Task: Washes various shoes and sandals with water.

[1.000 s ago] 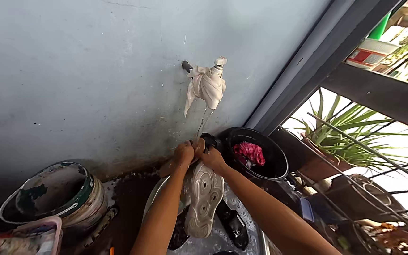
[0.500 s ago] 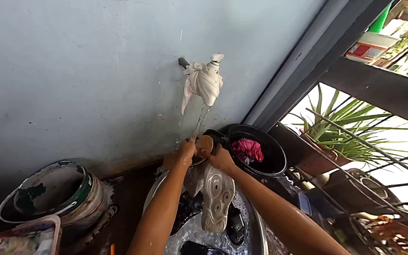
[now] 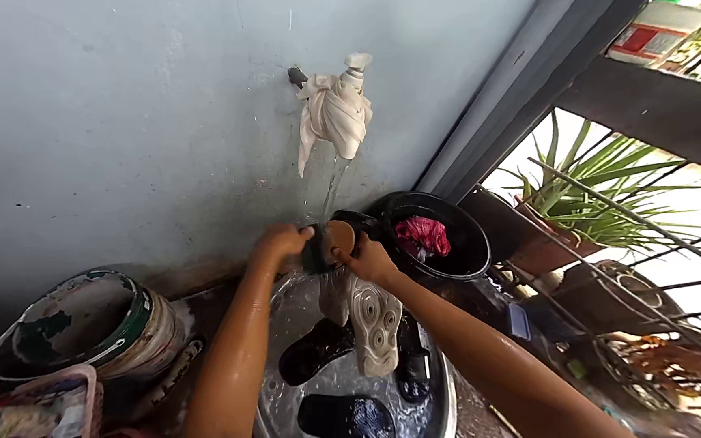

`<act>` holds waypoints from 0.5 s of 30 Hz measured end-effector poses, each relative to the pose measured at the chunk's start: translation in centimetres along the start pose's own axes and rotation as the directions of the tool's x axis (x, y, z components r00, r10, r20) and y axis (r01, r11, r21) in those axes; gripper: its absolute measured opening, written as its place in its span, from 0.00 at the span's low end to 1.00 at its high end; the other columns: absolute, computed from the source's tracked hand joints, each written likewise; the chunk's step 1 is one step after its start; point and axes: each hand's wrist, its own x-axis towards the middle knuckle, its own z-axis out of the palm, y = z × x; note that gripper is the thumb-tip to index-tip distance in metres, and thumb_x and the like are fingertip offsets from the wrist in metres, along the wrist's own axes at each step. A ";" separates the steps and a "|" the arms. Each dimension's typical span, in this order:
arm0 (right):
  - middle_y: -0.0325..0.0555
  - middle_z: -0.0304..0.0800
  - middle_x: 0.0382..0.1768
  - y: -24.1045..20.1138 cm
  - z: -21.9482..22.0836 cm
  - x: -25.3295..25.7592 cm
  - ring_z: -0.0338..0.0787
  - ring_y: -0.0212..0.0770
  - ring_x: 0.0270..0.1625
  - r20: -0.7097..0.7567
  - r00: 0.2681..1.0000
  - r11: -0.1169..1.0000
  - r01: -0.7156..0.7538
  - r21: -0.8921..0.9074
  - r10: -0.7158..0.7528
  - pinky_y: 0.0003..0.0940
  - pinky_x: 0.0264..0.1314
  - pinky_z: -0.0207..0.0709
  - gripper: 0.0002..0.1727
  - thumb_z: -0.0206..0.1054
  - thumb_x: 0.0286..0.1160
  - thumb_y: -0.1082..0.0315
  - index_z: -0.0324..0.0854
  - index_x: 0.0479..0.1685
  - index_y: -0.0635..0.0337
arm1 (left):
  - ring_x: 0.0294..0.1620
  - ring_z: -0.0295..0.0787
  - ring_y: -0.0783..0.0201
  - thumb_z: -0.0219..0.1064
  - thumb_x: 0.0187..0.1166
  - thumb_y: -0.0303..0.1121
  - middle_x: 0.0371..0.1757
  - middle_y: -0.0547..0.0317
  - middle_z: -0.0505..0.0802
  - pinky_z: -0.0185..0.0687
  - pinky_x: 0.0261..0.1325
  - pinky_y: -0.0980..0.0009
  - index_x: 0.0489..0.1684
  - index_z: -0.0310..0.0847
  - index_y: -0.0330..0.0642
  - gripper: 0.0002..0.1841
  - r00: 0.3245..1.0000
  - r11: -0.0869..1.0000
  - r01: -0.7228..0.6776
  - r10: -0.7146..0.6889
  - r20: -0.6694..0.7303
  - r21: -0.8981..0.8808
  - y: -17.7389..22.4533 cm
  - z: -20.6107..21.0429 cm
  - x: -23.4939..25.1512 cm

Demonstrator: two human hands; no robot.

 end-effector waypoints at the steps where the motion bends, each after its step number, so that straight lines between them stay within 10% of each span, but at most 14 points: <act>1: 0.65 0.86 0.64 -0.6 0.0 -0.2 0.86 0.62 0.69 0.038 0.999 0.998 0.020 -0.062 -0.017 0.61 0.73 0.75 0.45 0.63 0.80 0.37 0.64 0.83 0.66 | 0.68 0.83 0.33 0.43 0.92 0.58 0.61 0.27 0.88 0.68 0.74 0.33 0.57 0.84 0.22 0.39 1.000 0.997 0.000 0.001 0.013 -0.081 -1.6 -0.9 0.0; 8: 0.62 0.88 0.58 -4.3 0.8 2.5 0.89 0.64 0.60 0.116 0.970 0.947 0.236 -0.217 -0.215 0.69 0.55 0.81 0.41 0.70 0.73 0.38 0.70 0.78 0.58 | 0.63 0.84 0.39 0.46 0.95 0.49 0.62 0.30 0.86 0.74 0.67 0.40 0.70 0.77 0.29 0.29 0.965 0.906 0.119 -0.201 -0.167 -0.406 -8.5 0.1 2.1; 15: 0.62 0.85 0.62 -7.5 -1.2 4.3 0.86 0.61 0.66 0.176 0.905 0.891 0.417 -0.180 -0.388 0.66 0.62 0.79 0.36 0.71 0.75 0.41 0.77 0.69 0.63 | 0.65 0.82 0.42 0.53 0.92 0.50 0.67 0.36 0.84 0.76 0.65 0.40 0.75 0.74 0.37 0.26 0.894 0.765 0.075 -0.336 -0.298 -0.640 -10.5 -0.3 3.2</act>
